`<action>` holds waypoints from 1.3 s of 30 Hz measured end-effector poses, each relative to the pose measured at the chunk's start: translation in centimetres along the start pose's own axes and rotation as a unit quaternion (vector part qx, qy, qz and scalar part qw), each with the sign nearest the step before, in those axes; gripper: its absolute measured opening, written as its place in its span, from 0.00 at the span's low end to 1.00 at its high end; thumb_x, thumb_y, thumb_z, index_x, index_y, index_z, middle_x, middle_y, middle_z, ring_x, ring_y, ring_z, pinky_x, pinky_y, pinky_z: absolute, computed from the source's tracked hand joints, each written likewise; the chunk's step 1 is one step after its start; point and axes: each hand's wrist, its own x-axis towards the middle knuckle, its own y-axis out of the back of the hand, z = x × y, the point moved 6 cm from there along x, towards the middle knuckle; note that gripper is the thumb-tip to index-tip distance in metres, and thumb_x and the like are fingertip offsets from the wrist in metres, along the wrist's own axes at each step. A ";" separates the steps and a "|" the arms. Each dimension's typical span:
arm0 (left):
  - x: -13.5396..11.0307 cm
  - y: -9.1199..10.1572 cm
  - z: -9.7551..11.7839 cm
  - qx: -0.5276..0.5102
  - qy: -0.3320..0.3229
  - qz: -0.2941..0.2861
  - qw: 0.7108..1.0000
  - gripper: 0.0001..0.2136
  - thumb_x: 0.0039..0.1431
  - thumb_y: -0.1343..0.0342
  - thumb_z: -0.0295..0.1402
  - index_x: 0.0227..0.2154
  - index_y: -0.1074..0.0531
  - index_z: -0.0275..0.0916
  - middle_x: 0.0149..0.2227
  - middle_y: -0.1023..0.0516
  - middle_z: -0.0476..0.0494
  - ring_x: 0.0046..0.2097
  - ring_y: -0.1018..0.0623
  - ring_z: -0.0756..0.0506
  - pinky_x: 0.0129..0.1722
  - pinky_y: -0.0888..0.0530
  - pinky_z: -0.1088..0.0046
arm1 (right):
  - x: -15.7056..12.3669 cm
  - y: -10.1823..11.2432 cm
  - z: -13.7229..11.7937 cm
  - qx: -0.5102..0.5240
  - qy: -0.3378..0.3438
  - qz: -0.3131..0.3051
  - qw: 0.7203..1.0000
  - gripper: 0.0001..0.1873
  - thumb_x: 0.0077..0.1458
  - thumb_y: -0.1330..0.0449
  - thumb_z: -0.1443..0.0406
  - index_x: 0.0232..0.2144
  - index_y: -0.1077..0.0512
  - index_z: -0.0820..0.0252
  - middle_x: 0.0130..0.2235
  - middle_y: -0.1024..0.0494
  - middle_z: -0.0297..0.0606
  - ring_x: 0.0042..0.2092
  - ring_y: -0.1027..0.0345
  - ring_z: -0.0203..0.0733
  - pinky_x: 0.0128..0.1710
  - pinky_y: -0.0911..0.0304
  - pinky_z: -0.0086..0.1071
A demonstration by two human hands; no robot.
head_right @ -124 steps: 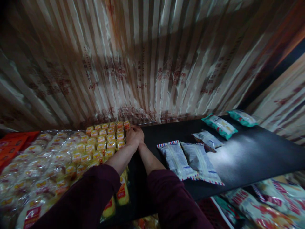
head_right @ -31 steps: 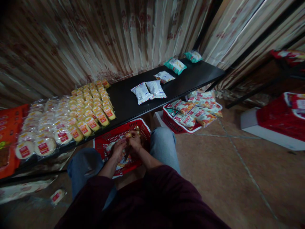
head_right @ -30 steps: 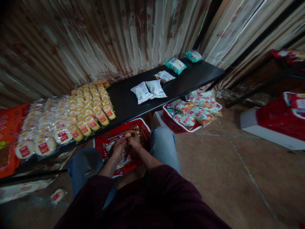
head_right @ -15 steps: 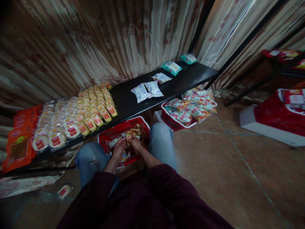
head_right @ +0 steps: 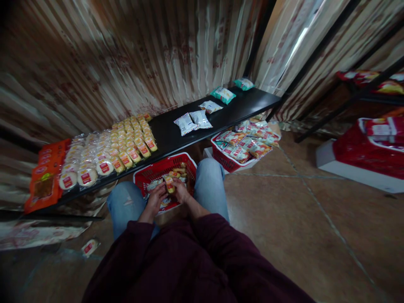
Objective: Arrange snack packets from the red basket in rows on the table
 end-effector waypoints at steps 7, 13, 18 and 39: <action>-0.2 0.0 0.1 -0.028 -0.005 0.002 1.000 0.15 0.45 0.41 0.30 0.40 0.26 0.41 0.46 0.23 0.41 0.49 0.25 0.45 0.49 0.31 0.67 | -0.8 -0.4 -0.1 -0.002 -0.034 -0.023 0.999 0.22 0.45 0.47 0.69 0.46 0.34 0.55 0.35 0.23 0.34 0.34 0.29 0.37 0.33 0.34 0.30; -0.1 0.5 -0.1 -0.040 -0.004 0.020 0.999 0.15 0.45 0.39 0.31 0.39 0.26 0.41 0.46 0.23 0.42 0.48 0.24 0.45 0.50 0.30 0.65 | -1.0 -0.4 0.0 -0.056 -0.038 -0.046 0.997 0.25 0.47 0.46 0.67 0.51 0.33 0.54 0.37 0.22 0.35 0.36 0.29 0.37 0.37 0.34 0.31; 0.0 0.8 -0.2 -0.026 -0.018 0.051 0.998 0.16 0.45 0.37 0.28 0.40 0.27 0.40 0.43 0.23 0.44 0.44 0.23 0.46 0.48 0.28 0.66 | -1.1 -0.5 0.1 -0.039 -0.033 -0.069 0.996 0.22 0.46 0.44 0.68 0.46 0.29 0.54 0.39 0.22 0.35 0.37 0.29 0.36 0.42 0.34 0.32; 0.8 1.5 -0.6 0.014 -0.012 0.080 0.997 0.12 0.50 0.43 0.28 0.39 0.24 0.40 0.42 0.22 0.44 0.39 0.24 0.49 0.35 0.27 0.77 | -0.8 -0.5 0.1 -0.008 -0.024 -0.068 0.997 0.13 0.45 0.40 0.66 0.37 0.26 0.56 0.44 0.21 0.37 0.43 0.28 0.39 0.49 0.36 0.36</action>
